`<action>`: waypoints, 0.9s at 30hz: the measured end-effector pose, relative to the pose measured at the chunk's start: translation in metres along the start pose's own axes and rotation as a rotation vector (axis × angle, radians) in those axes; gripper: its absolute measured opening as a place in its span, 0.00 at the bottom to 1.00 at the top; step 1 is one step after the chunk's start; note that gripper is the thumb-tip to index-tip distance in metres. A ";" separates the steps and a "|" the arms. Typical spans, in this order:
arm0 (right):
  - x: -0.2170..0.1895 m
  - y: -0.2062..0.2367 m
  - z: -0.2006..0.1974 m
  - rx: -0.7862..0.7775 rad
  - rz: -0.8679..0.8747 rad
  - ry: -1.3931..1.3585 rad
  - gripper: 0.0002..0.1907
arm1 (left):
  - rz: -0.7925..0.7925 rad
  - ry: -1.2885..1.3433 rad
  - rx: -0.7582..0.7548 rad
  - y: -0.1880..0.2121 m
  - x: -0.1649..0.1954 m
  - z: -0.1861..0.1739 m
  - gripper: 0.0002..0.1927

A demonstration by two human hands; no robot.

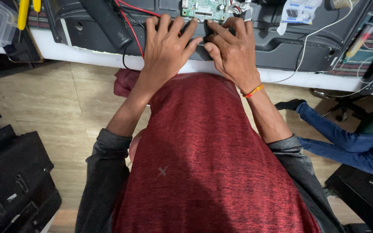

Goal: The person works on the mainboard of an opened television lying on a workbench, probing the board with multimeter leads and adjusting connectors and wires by hand. They open a small plastic parts container, handle a screwdriver on the board, and pick up a remote control from the bench.

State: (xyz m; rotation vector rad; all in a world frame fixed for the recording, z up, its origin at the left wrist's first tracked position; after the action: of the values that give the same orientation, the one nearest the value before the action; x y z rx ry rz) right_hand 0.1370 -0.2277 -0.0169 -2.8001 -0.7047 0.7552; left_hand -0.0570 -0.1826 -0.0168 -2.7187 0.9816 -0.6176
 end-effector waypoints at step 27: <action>-0.002 -0.004 0.004 -0.097 -0.062 -0.036 0.14 | -0.075 0.039 -0.066 0.002 -0.002 0.008 0.18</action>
State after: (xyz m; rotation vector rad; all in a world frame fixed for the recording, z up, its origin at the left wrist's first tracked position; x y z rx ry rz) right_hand 0.1321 -0.2252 -0.0183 -2.8421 -0.8532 0.7825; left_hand -0.0557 -0.1826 -0.0255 -2.8224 0.9286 -0.6652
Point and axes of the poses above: each hand's wrist, its own y-axis away from the middle knuckle, its own z-axis out of the palm, x = y × z, the point moved 3 cm from there along -y, towards the middle knuckle, and after that the axes turned 5 degrees about -z, right-handed, at the moved point
